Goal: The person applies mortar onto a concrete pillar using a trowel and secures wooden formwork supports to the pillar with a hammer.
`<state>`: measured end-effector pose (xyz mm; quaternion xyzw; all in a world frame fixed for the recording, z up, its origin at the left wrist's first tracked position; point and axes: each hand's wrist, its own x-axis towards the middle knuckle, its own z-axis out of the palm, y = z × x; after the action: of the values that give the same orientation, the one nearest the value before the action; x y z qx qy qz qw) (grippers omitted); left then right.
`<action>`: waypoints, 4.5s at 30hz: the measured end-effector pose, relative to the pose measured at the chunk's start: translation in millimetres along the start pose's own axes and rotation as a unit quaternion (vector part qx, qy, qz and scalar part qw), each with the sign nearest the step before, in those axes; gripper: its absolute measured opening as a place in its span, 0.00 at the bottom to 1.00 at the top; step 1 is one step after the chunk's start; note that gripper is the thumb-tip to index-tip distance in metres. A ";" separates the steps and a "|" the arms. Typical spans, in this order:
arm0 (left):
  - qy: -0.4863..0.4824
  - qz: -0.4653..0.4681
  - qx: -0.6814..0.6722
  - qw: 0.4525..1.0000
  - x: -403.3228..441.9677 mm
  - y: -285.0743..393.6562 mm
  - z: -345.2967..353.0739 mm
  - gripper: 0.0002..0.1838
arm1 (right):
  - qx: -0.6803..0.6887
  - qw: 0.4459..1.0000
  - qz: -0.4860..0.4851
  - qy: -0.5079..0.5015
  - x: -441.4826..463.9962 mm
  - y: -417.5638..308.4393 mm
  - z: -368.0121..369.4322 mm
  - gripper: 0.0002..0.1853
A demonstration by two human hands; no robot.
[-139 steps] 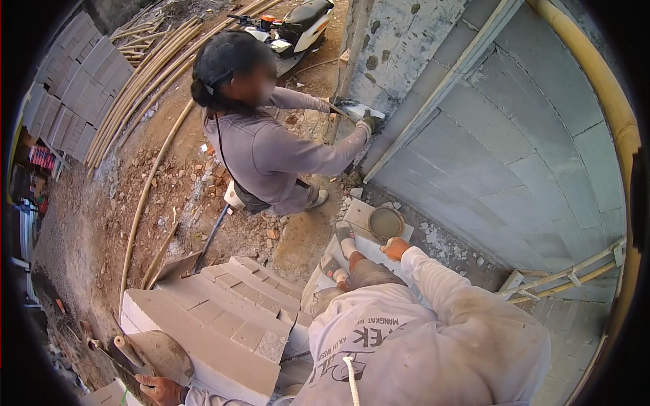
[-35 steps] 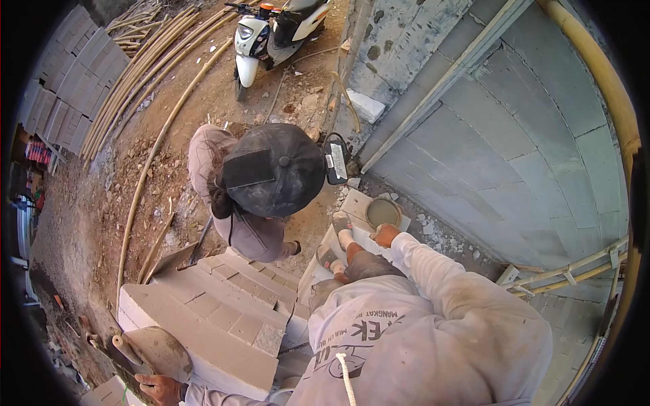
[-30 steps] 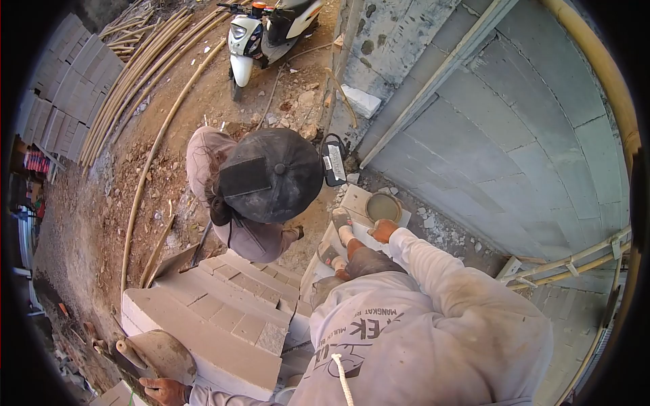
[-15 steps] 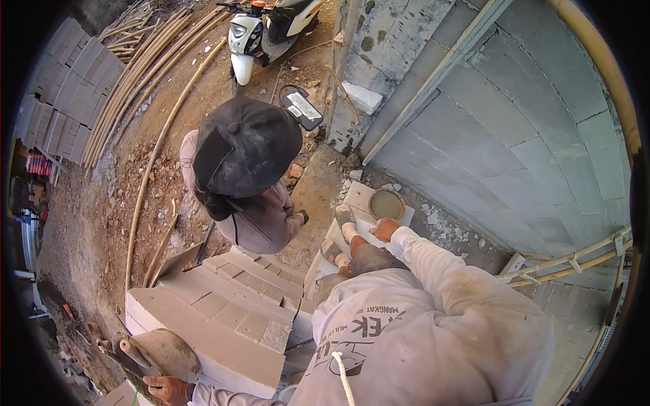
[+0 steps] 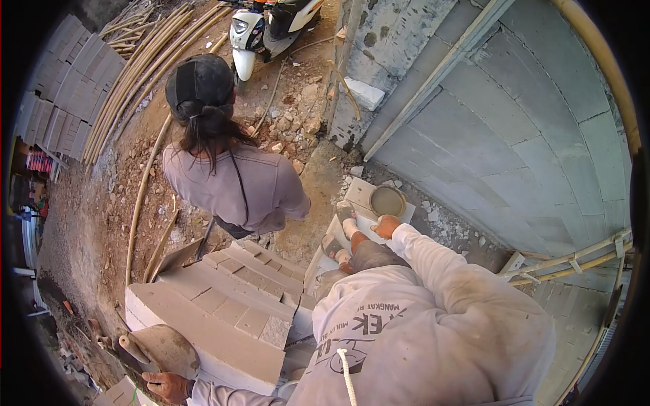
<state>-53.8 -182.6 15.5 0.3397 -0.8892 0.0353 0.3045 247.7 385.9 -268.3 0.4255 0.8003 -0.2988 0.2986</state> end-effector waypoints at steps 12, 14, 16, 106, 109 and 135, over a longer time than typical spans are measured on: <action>0.019 -0.007 0.004 1.000 -2.1 2.7 1.6 0.37 | -0.013 1.000 -0.006 0.005 3.6 0.7 3.7 0.25; 0.014 -0.008 0.002 1.000 -8.3 7.4 2.8 0.37 | -0.018 0.998 -0.008 0.052 5.1 6.3 12.4 0.25; 0.010 -0.009 0.001 1.000 -8.3 8.5 3.2 0.37 | -0.016 1.000 -0.008 0.023 5.5 9.0 8.4 0.25; 0.157 0.123 -0.152 0.968 -13.0 9.7 -3.1 0.22 | 0.055 0.981 -0.065 -0.175 45.9 -117.2 -43.9 0.12; 0.166 0.118 -0.120 0.972 -13.1 12.6 -4.5 0.23 | 0.025 0.985 -0.083 -0.150 42.0 -129.4 -53.7 0.13; 0.288 0.197 -0.114 0.930 -42.4 81.6 -8.3 0.22 | -0.201 0.963 -0.179 -0.007 150.3 -32.1 -99.3 0.26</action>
<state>-75.7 -93.1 10.0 0.0965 -0.8105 0.0892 0.5708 128.8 519.5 -307.3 0.2044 0.9049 -0.1834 0.3251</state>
